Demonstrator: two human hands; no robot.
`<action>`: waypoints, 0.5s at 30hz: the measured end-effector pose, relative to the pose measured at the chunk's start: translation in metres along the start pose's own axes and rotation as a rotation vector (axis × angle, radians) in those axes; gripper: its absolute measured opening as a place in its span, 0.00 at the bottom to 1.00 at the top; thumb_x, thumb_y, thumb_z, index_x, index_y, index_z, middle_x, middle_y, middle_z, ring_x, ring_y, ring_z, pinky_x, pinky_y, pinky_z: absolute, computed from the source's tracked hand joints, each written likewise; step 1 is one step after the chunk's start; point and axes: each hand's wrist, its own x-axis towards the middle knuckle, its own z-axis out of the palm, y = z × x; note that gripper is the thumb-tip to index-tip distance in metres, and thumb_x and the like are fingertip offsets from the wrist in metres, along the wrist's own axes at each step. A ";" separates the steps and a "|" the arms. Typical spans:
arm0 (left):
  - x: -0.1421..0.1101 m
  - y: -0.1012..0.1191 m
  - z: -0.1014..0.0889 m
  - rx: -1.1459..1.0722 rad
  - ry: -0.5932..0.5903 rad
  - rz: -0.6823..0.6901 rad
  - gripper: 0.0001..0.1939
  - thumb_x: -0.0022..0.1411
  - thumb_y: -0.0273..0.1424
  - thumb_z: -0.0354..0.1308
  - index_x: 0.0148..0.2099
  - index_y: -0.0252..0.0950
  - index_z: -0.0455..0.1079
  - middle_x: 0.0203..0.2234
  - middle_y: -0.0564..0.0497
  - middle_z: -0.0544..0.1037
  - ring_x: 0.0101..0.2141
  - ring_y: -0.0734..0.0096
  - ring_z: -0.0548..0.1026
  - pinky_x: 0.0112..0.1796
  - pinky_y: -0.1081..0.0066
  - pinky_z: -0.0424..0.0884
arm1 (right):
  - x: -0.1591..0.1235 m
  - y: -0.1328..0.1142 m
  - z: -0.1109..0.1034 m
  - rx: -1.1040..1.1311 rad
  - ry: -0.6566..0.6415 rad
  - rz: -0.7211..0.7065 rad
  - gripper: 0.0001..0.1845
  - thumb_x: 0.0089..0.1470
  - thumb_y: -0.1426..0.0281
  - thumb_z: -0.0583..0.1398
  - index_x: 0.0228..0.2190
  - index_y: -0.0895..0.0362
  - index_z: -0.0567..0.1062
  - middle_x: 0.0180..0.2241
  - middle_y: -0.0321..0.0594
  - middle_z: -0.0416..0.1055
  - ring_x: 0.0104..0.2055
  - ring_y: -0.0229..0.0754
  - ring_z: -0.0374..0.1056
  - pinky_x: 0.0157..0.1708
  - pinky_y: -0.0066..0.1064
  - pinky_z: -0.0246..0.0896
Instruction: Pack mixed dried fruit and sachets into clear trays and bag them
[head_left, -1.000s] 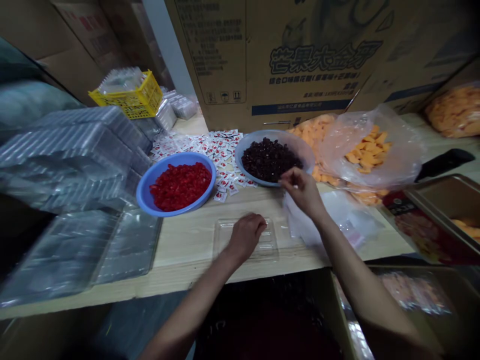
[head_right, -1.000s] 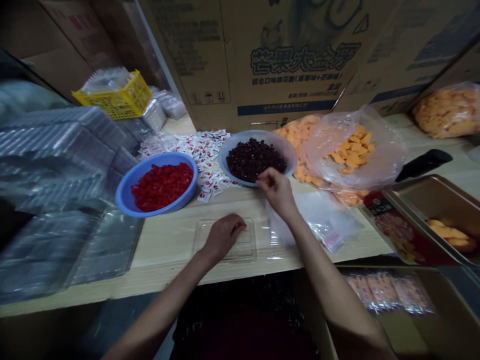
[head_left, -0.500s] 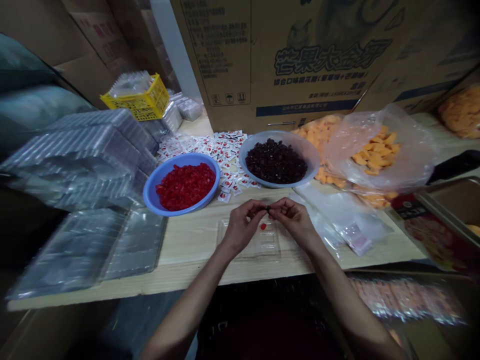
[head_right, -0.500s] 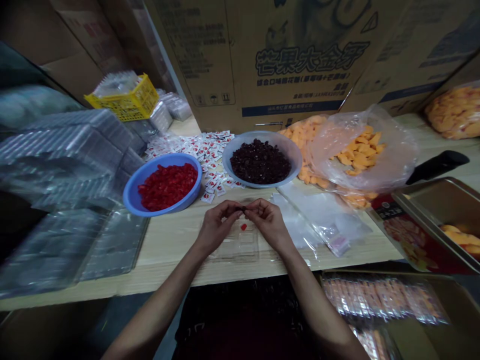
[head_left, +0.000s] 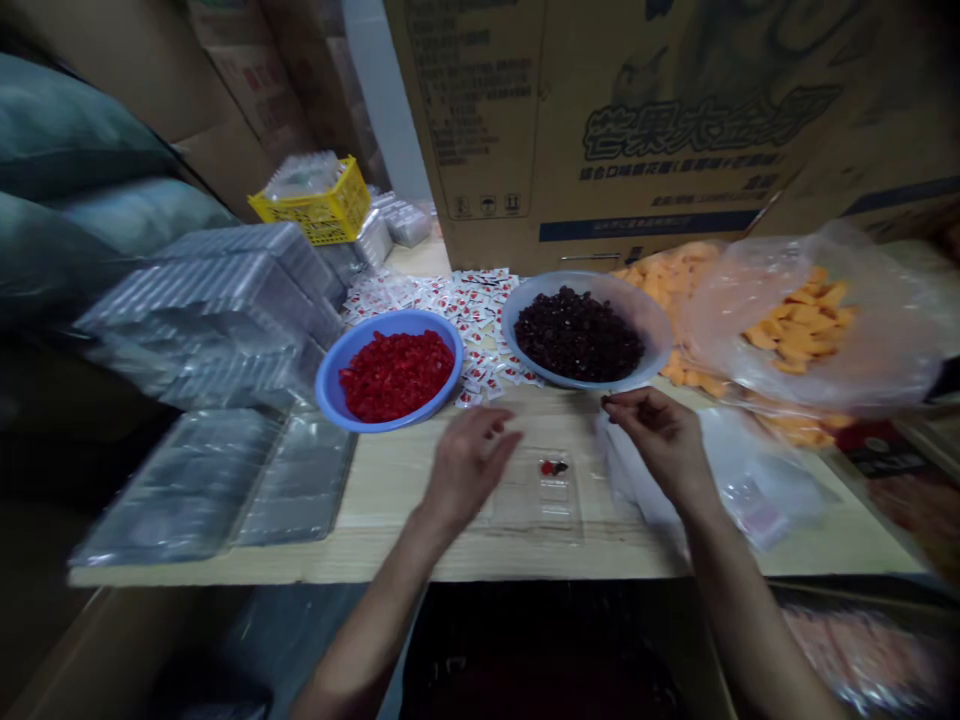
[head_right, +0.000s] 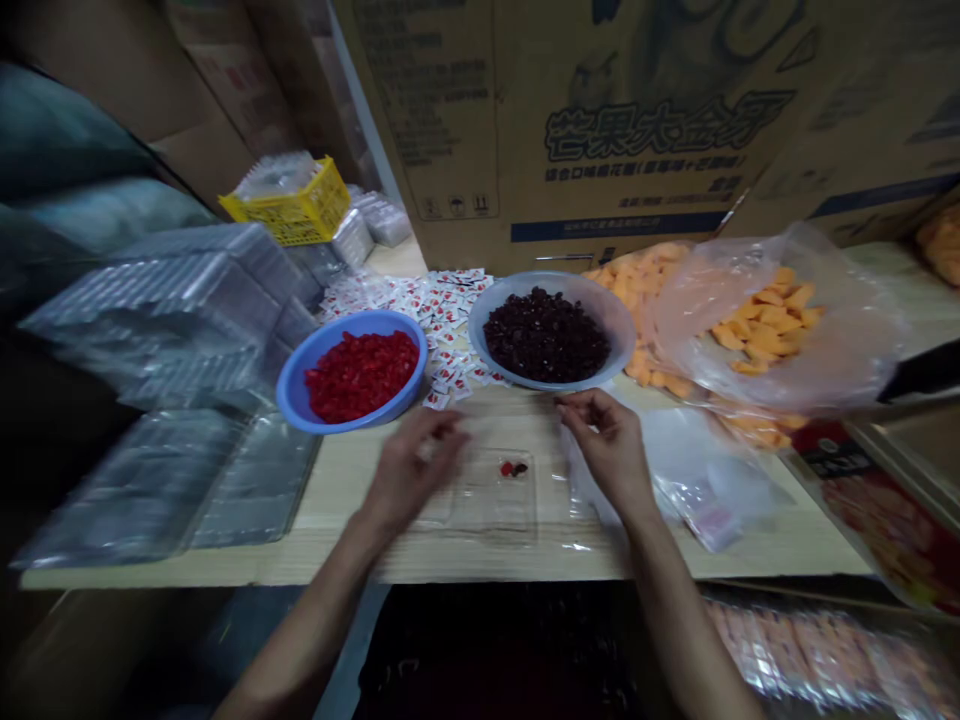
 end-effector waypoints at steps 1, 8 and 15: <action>0.007 -0.011 -0.022 0.044 0.096 -0.027 0.11 0.68 0.35 0.56 0.51 0.39 0.72 0.41 0.47 0.78 0.41 0.66 0.75 0.45 0.65 0.71 | 0.004 -0.003 -0.001 -0.013 0.000 -0.019 0.11 0.51 0.62 0.69 0.36 0.54 0.78 0.34 0.39 0.77 0.34 0.41 0.71 0.38 0.33 0.65; 0.063 -0.126 -0.102 0.518 -0.346 -0.497 0.05 0.53 0.32 0.64 0.34 0.38 0.77 0.31 0.46 0.82 0.35 0.58 0.78 0.37 0.67 0.71 | -0.018 -0.030 0.026 -0.202 -0.223 -0.080 0.09 0.56 0.61 0.65 0.35 0.54 0.79 0.31 0.38 0.77 0.32 0.43 0.69 0.33 0.33 0.62; 0.070 -0.153 -0.087 0.531 -0.415 -0.524 0.04 0.42 0.28 0.66 0.22 0.38 0.73 0.19 0.49 0.76 0.25 0.62 0.75 0.29 0.70 0.67 | -0.087 0.003 0.045 -0.480 -0.314 -0.065 0.05 0.60 0.68 0.61 0.32 0.53 0.77 0.33 0.40 0.77 0.37 0.47 0.70 0.38 0.38 0.63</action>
